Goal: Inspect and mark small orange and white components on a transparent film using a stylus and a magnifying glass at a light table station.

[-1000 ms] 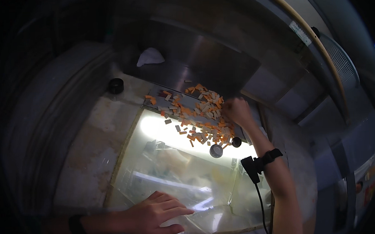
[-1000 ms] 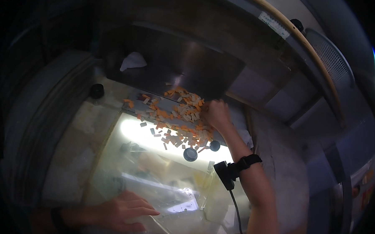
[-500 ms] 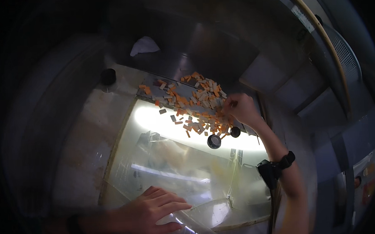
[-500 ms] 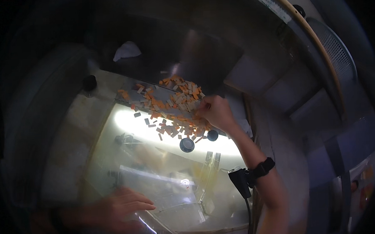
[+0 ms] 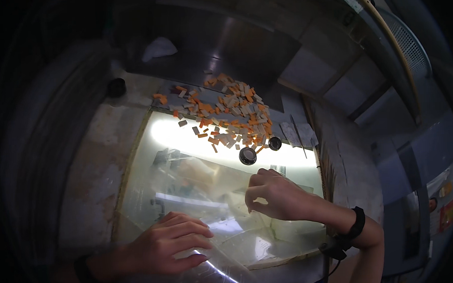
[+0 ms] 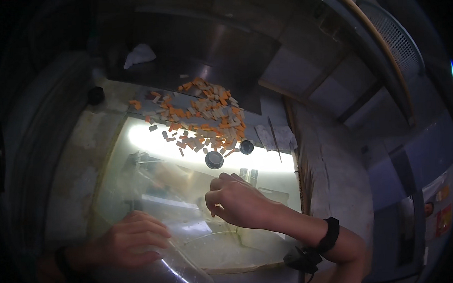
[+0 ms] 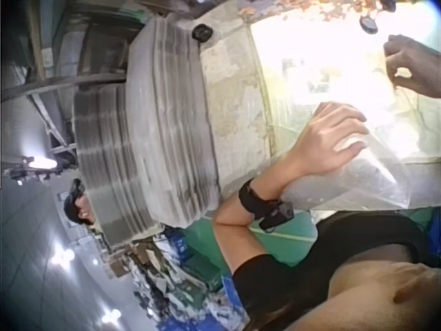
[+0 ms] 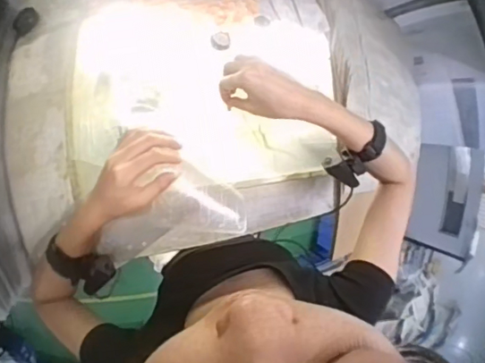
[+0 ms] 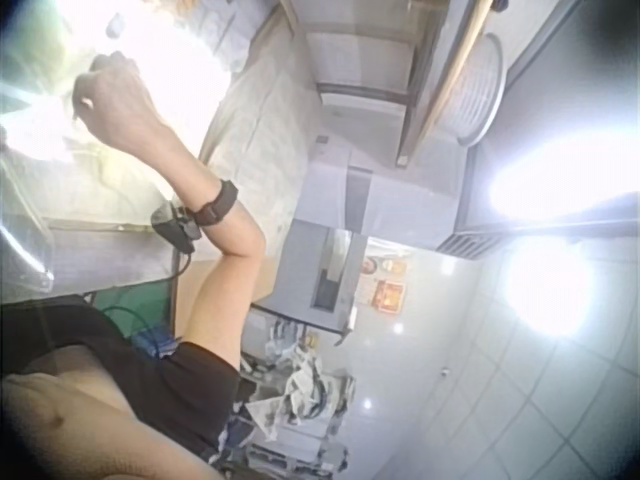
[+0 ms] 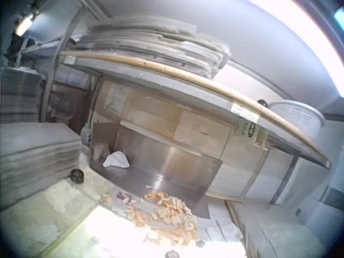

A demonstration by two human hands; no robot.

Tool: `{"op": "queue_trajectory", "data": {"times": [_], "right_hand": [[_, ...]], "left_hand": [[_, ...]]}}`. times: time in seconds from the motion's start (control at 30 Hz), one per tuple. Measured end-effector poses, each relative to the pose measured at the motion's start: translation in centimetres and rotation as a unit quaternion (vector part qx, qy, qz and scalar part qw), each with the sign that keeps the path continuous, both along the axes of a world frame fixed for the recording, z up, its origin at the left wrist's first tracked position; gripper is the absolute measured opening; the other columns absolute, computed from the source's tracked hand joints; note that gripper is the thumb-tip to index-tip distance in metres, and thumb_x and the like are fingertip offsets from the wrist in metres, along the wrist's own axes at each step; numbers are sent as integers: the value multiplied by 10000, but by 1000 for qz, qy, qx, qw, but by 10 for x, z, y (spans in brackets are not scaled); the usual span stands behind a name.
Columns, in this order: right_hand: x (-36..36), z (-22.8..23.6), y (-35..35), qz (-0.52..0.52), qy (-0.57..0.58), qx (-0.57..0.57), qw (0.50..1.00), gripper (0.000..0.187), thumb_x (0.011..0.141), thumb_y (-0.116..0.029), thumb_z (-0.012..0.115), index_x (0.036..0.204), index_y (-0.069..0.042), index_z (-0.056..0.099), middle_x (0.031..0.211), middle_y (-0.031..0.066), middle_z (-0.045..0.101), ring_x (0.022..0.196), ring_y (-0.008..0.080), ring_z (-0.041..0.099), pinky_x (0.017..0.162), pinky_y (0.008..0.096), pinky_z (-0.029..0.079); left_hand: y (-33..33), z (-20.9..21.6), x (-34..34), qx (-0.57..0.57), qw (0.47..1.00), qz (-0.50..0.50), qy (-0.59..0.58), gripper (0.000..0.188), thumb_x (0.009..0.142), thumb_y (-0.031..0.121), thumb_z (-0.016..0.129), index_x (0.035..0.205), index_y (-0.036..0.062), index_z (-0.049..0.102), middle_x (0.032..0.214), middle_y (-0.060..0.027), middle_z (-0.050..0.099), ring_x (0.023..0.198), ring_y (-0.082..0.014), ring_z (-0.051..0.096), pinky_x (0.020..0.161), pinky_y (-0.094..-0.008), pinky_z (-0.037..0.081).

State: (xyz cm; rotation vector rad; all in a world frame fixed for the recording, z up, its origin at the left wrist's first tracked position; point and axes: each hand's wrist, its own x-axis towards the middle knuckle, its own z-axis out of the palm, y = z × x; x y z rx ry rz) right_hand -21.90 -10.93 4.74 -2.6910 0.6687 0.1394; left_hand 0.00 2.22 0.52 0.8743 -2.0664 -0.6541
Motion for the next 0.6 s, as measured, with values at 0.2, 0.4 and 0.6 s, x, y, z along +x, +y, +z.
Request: {"op": "queue_trajectory", "data": {"times": [0.2,0.4,0.6], "right_hand": [[2,-7,2,14,23,-37,999,59,707,-115,620,705,-105,562,770,36,523,812,207,498,745,332,397],[-2,8,7,-95,-42,-7,995,172,698,-152,648,830,-85,562,767,48,530,797,202,512,713,327,415],[-34,54,8,-206,-167,83,961,130,725,-164,611,768,-43,591,712,20,585,631,104,531,589,250,418]], "left_hand": [[1,-1,0,-5,1000,4,-4,179,675,135,677,833,86,609,943,-39,574,940,-194,539,812,-322,411],[-2,-4,3,-4,999,-27,-22,223,750,185,607,941,70,597,993,-66,572,969,-218,529,850,-343,391],[1,-4,-1,133,989,-58,37,548,858,369,409,1274,26,309,1266,-180,372,1175,-328,353,973,-403,271]]}}
